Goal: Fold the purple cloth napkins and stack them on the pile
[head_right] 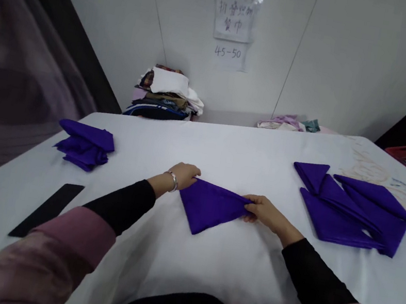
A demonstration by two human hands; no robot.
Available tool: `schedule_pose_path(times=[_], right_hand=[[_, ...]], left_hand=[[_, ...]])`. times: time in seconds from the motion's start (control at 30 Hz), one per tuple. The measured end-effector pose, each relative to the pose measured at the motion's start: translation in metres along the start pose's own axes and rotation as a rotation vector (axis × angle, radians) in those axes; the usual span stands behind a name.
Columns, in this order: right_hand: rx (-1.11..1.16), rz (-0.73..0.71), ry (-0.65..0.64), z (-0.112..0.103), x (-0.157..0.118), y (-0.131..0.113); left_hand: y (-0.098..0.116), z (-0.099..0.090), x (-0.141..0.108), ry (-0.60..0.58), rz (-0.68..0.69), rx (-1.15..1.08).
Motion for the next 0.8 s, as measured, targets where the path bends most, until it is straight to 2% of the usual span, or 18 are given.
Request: schedule_pose_path(times=[0.1,0.17,0.23,0.3,0.37,0.5,0.67,0.8], right_hand=[[0.051,0.048,0.071,-0.006,0.004,0.017],[0.087,0.050,0.096,-0.008,0.002,0.021],[0.114,0.010,0.079,-0.007,-0.001,0.021],[0.121,-0.043,0.042,-0.006,-0.004,0.019],[0.106,-0.083,0.007,-0.004,-0.006,0.017],[0.057,-0.133,-0.048,-0.004,-0.010,0.015],[0.005,-0.148,-0.081,-0.002,-0.019,0.008],[-0.019,-0.166,-0.158,0.007,-0.030,-0.002]], left_hand=[[0.003,0.008,-0.006,0.138,0.011,0.037],[0.016,0.020,-0.018,0.182,0.034,0.028],[0.038,0.037,-0.030,0.210,0.085,0.000],[0.067,0.054,-0.040,0.276,0.232,-0.092],[0.089,0.068,-0.045,0.300,0.301,-0.151],[0.105,0.083,-0.043,0.258,0.263,-0.217],[0.104,0.080,-0.035,0.207,0.197,-0.330],[0.114,0.081,-0.031,0.151,0.218,-0.408]])
Point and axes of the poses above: each hand's wrist, its own x-axis towards the middle knuckle, its own z-axis out of the palm, y = z × x, the point moved 5 cm from there along x, towards the middle knuckle, and after that the axes turned 11 degrees about z, right-handed, at the moved point
